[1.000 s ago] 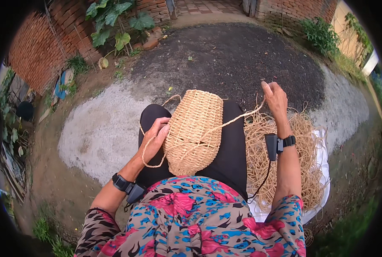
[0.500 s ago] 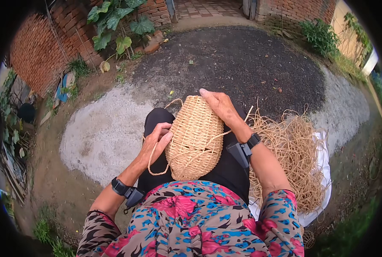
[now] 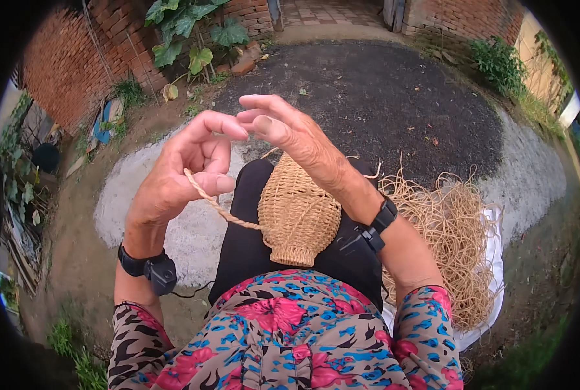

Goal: Weaving a small basket using natural fiber twine.

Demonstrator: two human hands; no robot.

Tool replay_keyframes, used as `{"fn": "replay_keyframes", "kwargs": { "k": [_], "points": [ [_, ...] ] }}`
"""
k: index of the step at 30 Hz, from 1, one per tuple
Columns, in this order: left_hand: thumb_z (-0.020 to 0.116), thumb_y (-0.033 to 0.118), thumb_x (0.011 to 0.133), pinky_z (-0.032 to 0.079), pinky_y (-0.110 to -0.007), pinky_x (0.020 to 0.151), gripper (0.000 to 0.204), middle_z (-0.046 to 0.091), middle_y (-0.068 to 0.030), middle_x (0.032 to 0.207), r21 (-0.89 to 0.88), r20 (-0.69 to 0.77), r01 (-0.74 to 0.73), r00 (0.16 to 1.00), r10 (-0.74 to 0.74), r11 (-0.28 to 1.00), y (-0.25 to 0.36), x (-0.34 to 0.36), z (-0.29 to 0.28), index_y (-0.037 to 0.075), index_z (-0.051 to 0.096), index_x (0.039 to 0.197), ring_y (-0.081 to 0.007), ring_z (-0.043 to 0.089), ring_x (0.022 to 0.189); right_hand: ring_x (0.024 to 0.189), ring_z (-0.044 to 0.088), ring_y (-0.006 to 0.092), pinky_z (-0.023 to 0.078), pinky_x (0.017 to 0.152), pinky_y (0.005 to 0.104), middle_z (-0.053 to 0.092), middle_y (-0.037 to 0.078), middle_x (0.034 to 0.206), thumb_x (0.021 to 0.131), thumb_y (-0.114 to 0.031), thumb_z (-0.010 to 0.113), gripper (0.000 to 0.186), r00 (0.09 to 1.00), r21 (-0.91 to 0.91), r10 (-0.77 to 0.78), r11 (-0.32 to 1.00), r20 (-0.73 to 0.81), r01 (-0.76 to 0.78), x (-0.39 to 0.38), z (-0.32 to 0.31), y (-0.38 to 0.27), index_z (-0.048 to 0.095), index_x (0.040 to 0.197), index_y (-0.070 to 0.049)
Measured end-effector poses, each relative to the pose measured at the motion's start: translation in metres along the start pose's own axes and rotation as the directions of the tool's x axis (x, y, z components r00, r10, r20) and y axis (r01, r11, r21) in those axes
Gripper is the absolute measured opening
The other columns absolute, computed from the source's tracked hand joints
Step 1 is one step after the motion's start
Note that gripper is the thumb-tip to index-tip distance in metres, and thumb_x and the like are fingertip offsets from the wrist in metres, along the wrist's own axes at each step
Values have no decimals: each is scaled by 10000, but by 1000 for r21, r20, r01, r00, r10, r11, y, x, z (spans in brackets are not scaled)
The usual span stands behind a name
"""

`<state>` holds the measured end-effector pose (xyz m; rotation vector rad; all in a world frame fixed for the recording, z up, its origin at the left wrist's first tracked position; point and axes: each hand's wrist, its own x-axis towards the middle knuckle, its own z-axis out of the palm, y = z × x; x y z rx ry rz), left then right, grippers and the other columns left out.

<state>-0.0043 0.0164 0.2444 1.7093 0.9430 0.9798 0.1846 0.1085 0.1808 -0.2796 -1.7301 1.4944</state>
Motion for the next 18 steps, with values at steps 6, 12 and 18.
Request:
{"fn": "replay_keyframes", "kwargs": {
  "k": [6,12,18],
  "points": [
    [592,137,909,339,-176,440,281,521,-12,768,-137,-57,-233,972,227,963,48,14,29,-33,549,1129,-33,457,555,1065,598,240,496,917,382,576,158,1185,937,-707,388,823,994,493,0,868,106,-52,-15,46,-42,418,1368,-6],
    [651,53,922,487,-293,640,77,650,-83,856,88,-55,-555,826,560,827,29,17,48,12,635,986,-162,621,738,612,557,68,416,528,193,618,97,813,1021,-472,451,606,988,341,109,930,111,-141,-51,20,-70,404,1363,27],
    [678,-22,873,502,-268,668,108,682,-101,920,76,-56,-368,926,372,927,-32,11,62,2,645,972,-150,645,778,760,636,94,504,672,231,626,32,873,984,-140,581,214,985,21,131,991,-110,-130,-109,5,-39,565,1143,3]
  ]
}}
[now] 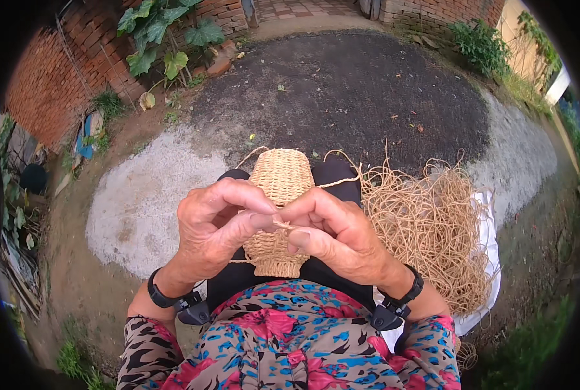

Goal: Weaving a small basket using natural fiber twine.

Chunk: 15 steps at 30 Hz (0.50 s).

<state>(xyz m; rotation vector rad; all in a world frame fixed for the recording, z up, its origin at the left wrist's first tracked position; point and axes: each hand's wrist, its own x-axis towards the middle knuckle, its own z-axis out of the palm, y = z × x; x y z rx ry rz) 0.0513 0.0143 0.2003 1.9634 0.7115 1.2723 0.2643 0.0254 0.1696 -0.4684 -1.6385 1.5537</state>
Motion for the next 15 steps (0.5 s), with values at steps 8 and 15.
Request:
{"fn": "replay_keyframes", "kwargs": {
  "k": [8,15],
  "points": [
    [716,19,780,493,-322,756,177,628,-91,917,336,-52,310,949,-311,889,-80,-40,-11,13,659,947,-211,605,884,707,646,86,512,634,221,647,41,784,969,-111,600,129,958,-111,144,978,-248,-176,-29,-26,33,633,985,13],
    [752,17,702,458,-369,741,182,617,-84,876,526,-137,206,978,-156,825,-90,-51,2,40,652,853,-255,573,847,722,651,145,492,617,279,671,81,833,924,-102,646,144,986,-380,78,916,-147,-129,7,-14,54,681,1008,9]
  ]
}}
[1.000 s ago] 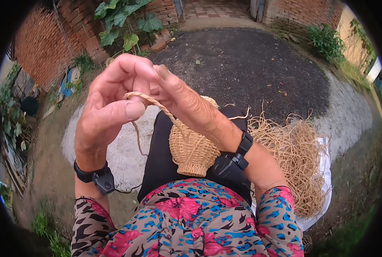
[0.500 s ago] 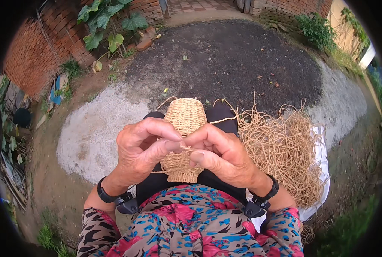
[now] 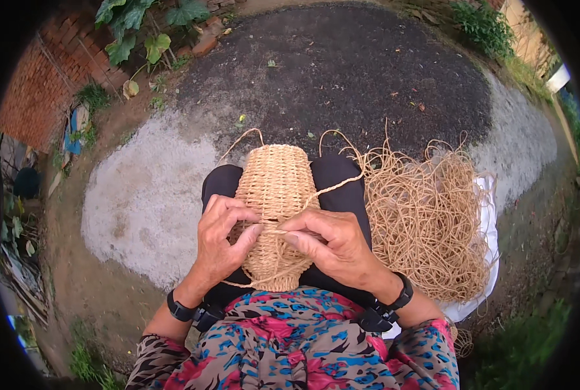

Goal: Weaving a small basket using natural fiber twine.

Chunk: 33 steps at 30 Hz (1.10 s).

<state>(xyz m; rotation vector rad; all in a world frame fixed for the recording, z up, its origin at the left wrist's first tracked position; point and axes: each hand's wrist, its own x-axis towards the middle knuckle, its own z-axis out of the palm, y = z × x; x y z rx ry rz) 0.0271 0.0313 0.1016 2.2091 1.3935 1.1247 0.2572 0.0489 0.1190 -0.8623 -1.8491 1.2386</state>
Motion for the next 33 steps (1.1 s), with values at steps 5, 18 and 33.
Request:
{"fn": "replay_keyframes", "kwargs": {
  "k": [5,18,33],
  "points": [
    [757,15,694,462,-364,717,187,594,-84,856,-33,-54,42,998,-43,999,-3,-5,2,41,652,846,-257,570,828,772,686,203,523,668,302,692,112,873,905,-84,651,152,1000,-56,28,998,-3,-28,16,9,12,682,1029,-3],
    [744,52,713,431,-368,671,140,562,-56,796,-122,-19,37,999,-39,992,-11,1,4,70,640,806,-240,566,751,645,632,282,505,538,373,592,99,726,803,-30,637,64,971,-600,-138,767,193,228,35,2,-7,634,865,-15],
    [701,-10,751,468,-293,583,89,567,-59,751,-232,64,146,989,-135,962,-17,0,-6,13,652,822,-159,570,654,622,611,360,477,533,434,552,166,722,816,-28,625,129,961,-573,-46,795,272,200,44,-1,-18,505,842,11]
  ]
}}
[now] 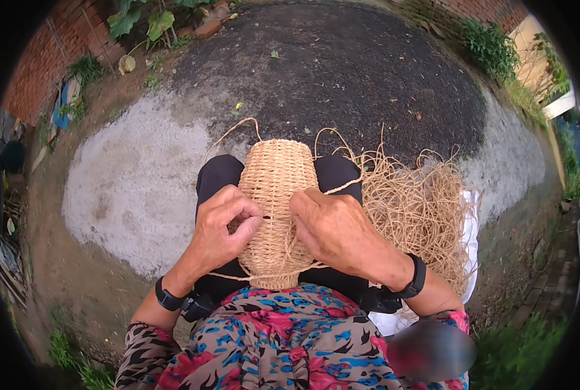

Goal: Weaving a small basket using natural fiber twine.

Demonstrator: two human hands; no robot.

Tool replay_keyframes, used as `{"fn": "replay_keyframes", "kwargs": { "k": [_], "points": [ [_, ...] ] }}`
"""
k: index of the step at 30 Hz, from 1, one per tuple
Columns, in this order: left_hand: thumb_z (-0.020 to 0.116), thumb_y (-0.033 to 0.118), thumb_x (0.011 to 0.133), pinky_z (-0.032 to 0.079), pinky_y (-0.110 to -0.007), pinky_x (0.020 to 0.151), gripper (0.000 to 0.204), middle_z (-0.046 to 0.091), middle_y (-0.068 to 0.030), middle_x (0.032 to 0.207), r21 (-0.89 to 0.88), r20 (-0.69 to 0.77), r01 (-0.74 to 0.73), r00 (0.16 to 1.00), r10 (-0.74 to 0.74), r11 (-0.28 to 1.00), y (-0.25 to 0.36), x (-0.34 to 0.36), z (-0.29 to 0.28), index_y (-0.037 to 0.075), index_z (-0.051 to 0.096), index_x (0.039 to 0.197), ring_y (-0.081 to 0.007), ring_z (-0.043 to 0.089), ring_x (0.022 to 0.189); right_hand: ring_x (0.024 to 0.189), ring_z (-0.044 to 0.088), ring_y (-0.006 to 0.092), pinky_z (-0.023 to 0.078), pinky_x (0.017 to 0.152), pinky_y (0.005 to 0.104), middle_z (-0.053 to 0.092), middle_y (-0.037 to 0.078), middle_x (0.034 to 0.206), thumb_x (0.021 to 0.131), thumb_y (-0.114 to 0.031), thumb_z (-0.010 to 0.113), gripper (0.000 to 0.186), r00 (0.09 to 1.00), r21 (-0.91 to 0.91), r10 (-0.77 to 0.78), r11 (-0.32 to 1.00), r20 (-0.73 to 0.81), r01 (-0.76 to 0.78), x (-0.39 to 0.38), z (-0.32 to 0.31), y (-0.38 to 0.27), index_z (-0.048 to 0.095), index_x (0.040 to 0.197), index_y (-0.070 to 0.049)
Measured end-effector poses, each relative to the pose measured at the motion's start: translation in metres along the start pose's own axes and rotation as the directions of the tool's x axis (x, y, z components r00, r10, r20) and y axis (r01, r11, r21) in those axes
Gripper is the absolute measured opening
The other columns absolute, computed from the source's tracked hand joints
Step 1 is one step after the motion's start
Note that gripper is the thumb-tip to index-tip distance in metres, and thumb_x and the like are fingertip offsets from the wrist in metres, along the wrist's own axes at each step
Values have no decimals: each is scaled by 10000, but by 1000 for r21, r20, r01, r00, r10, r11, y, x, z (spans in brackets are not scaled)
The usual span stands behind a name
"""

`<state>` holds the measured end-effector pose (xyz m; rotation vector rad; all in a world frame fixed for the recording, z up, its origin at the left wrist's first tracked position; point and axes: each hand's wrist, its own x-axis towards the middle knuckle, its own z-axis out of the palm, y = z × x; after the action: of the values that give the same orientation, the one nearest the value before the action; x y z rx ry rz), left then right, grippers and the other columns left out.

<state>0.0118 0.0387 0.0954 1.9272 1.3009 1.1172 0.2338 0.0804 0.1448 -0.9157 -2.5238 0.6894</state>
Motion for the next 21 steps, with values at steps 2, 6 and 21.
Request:
{"fn": "replay_keyframes", "kwargs": {
  "k": [2,6,21],
  "points": [
    [698,-12,750,468,-295,590,86,566,-64,757,63,13,-36,999,35,997,-1,0,-1,12,647,814,-169,572,667,644,595,344,474,565,425,544,152,738,807,-20,619,109,1000,12,-12,1000,-2,12,-1,2,2,520,845,5],
    [686,-23,750,456,-318,607,79,558,-64,748,48,41,-87,996,85,995,0,3,-3,17,638,798,-192,566,683,695,584,322,478,609,413,536,138,758,790,-13,622,107,976,-134,-196,974,-93,183,8,10,0,538,855,-3],
    [688,8,748,477,-370,592,94,603,-90,725,48,180,-255,953,242,966,-5,20,-12,14,679,842,-254,599,664,593,638,333,498,530,386,607,172,694,865,0,589,261,985,65,160,986,-59,-156,-2,35,-14,507,1108,-47]
  ]
}}
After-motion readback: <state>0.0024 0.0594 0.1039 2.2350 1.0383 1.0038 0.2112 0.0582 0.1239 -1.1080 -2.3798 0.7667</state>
